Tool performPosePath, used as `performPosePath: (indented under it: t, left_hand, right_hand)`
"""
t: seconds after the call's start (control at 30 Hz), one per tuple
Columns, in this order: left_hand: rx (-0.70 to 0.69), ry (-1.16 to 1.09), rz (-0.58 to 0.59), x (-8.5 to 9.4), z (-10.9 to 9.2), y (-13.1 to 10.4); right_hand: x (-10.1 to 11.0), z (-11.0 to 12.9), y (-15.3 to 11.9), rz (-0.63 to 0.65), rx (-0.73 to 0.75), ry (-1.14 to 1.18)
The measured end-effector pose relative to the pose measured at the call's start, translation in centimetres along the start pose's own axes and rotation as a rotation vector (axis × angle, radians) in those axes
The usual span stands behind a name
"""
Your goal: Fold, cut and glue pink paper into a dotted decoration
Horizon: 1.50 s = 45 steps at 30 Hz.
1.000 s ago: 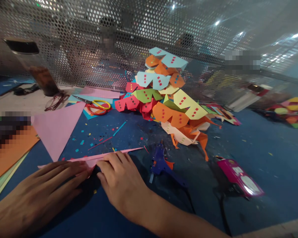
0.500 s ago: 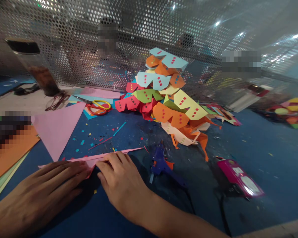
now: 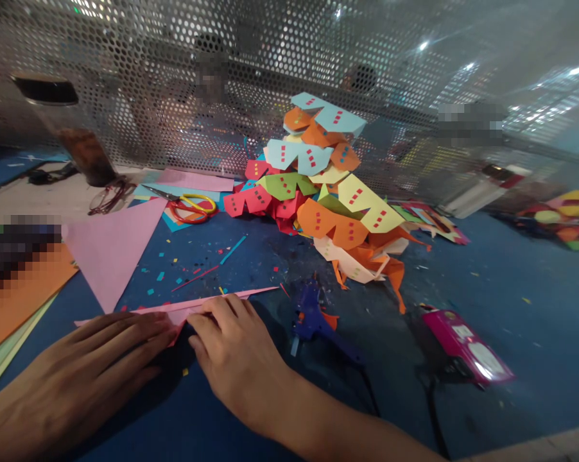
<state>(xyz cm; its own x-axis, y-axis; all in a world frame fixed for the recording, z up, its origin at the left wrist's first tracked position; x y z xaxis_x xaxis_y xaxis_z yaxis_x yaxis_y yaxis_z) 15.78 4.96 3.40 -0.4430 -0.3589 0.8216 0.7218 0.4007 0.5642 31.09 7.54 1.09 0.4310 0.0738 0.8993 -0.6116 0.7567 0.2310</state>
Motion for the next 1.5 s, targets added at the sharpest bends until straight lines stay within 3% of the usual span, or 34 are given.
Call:
performPosePath:
  t: [1.5]
  left_hand:
    - [0.003,-0.027,0.034,-0.19,-0.09,-0.31]
  right_hand:
    - [-0.15,0.17,0.27,0.064,-0.003,-0.057]
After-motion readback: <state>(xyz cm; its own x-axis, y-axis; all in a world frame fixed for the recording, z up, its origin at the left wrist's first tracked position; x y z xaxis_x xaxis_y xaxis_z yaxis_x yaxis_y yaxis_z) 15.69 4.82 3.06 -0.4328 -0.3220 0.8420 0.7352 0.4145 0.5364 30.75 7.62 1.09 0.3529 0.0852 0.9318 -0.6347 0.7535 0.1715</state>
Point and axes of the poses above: each hand's wrist, its own y-axis towards the middle knuckle, its own x-axis out of the back of the hand, z = x × y, the point moved 6 cm from there along y, towards the middle knuckle, and after that the axes turned 2 degrees about -y, right-handed, at the moved point
